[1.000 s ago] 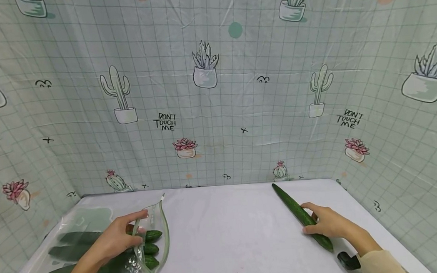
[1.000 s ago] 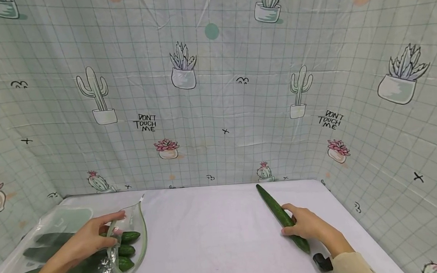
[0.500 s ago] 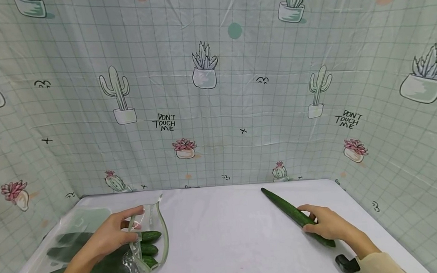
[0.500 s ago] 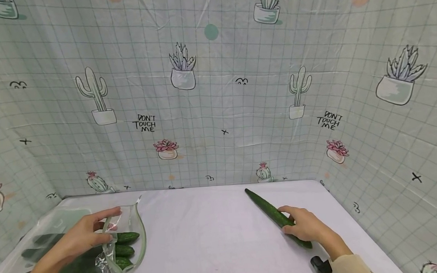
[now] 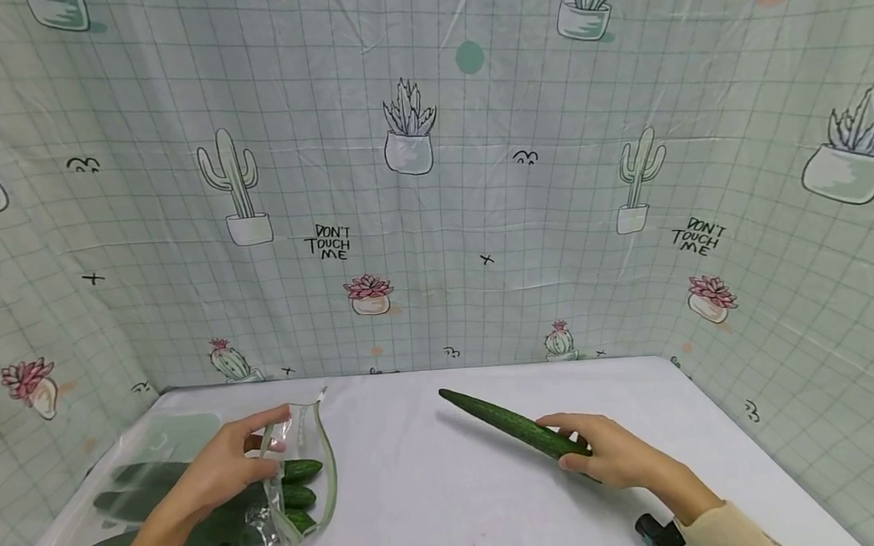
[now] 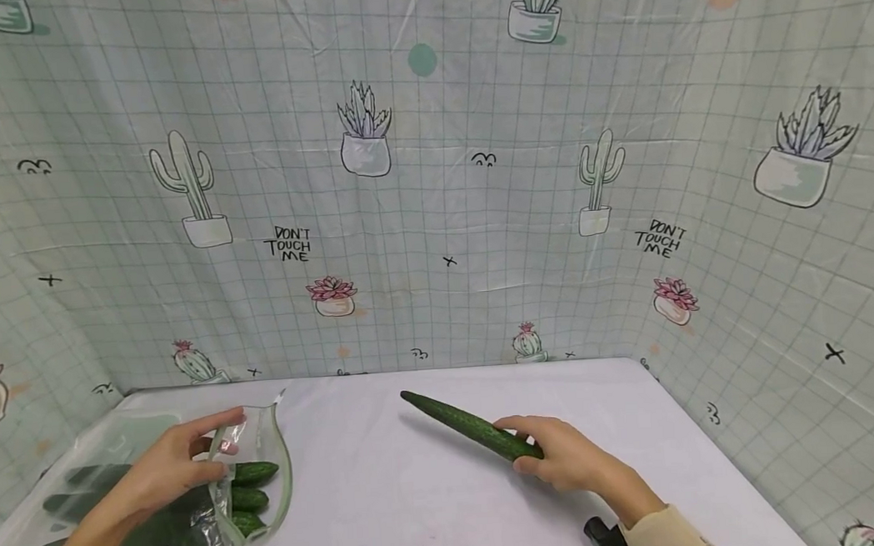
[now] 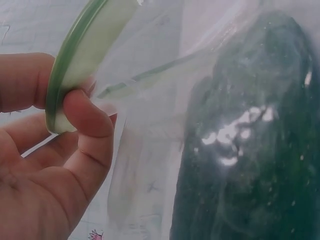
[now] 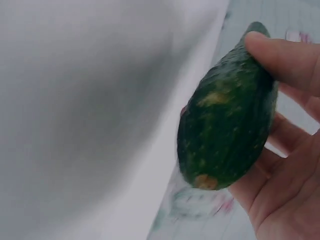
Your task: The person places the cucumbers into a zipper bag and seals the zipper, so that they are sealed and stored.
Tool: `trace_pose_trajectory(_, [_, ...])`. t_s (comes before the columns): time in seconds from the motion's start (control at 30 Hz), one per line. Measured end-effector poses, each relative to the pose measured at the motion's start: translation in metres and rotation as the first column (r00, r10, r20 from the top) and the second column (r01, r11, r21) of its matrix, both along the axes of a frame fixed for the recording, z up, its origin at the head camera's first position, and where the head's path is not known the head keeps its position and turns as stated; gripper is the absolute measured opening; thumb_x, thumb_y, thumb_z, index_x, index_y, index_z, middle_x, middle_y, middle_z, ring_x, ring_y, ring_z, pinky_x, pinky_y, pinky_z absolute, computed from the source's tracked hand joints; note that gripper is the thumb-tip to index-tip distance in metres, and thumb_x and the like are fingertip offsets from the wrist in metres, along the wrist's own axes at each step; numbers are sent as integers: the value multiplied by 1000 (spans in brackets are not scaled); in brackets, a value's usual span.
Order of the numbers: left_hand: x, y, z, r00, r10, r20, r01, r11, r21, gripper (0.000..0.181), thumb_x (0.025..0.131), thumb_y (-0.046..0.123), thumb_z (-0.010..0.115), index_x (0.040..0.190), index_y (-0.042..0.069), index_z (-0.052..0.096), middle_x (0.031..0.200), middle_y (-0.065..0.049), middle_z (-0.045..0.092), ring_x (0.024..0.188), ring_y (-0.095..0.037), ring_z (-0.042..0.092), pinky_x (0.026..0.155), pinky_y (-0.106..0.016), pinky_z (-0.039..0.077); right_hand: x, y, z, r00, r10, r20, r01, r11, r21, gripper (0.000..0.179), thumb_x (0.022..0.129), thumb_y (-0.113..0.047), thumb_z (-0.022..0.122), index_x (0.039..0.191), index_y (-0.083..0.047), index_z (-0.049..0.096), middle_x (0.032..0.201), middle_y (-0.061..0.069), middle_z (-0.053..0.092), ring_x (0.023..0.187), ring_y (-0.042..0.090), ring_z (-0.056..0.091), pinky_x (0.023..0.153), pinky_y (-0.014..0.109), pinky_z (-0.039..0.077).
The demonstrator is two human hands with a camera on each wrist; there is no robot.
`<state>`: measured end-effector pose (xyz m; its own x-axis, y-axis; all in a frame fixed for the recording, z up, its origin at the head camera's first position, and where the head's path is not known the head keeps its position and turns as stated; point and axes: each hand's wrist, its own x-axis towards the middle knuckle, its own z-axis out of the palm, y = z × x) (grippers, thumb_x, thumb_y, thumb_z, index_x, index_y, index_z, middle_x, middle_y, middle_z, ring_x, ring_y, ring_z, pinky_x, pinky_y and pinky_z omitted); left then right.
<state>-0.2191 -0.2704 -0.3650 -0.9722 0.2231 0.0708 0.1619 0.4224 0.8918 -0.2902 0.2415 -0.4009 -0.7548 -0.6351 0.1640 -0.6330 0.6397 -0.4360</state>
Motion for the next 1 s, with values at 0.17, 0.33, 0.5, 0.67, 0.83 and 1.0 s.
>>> trace_pose_trajectory(0.17, [-1, 5, -3, 1000, 25, 18, -25, 1000, -18, 77, 74, -8, 60, 147, -2, 34, 146, -28, 33, 111, -39, 53, 51, -30, 39, 4, -37, 9, 992, 112, -64, -110, 994, 24, 54, 87, -14, 69, 138, -22, 51, 128, -8, 57, 103, 9, 56, 81, 30, 49])
trace_pose_trajectory(0.33, [-3, 9, -8, 999, 27, 30, -27, 1000, -14, 78, 74, -9, 61, 147, -1, 33, 146, -27, 34, 108, -37, 53, 54, -31, 41, 6, -77, 16, 979, 195, -63, -189, 978, 83, 54, 89, -18, 67, 140, -26, 49, 130, -12, 55, 113, 9, 55, 90, 34, 47])
trace_pose_trajectory(0.5, [-3, 11, -9, 999, 34, 37, -34, 999, -10, 78, 74, -9, 61, 147, 0, 33, 147, -25, 34, 108, -36, 53, 55, -32, 42, 3, -113, 18, 962, 255, -98, -239, 959, 151, 53, 90, -22, 67, 139, -29, 49, 131, -13, 54, 120, 10, 52, 98, 36, 43])
trace_pose_trajectory(0.67, [-4, 12, -7, 1000, 9, 27, -10, 1000, 10, 76, 76, -9, 61, 147, -2, 33, 147, -27, 32, 107, -36, 53, 55, -31, 41, -1, -143, 17, 946, 297, -131, -270, 944, 188, 51, 89, -23, 68, 137, -28, 51, 128, -11, 57, 117, 9, 54, 95, 35, 45])
trace_pose_trajectory(0.83, [-4, 12, -7, 999, -3, 33, 2, 1000, 19, 77, 76, -9, 61, 147, -3, 32, 146, -28, 32, 104, -34, 53, 54, -31, 41, -9, -170, 19, 937, 314, -154, -280, 938, 207, 50, 89, -23, 68, 136, -28, 52, 122, -11, 59, 111, 6, 56, 91, 33, 47])
trace_pose_trajectory(1.0, [-3, 12, -10, 999, -6, 37, 5, 1000, 27, 78, 76, -9, 61, 147, -4, 30, 146, -29, 31, 109, -39, 53, 53, -31, 40, -18, -198, 21, 936, 312, -159, -275, 936, 218, 49, 89, -23, 68, 136, -29, 53, 119, -12, 60, 109, 5, 56, 91, 31, 46])
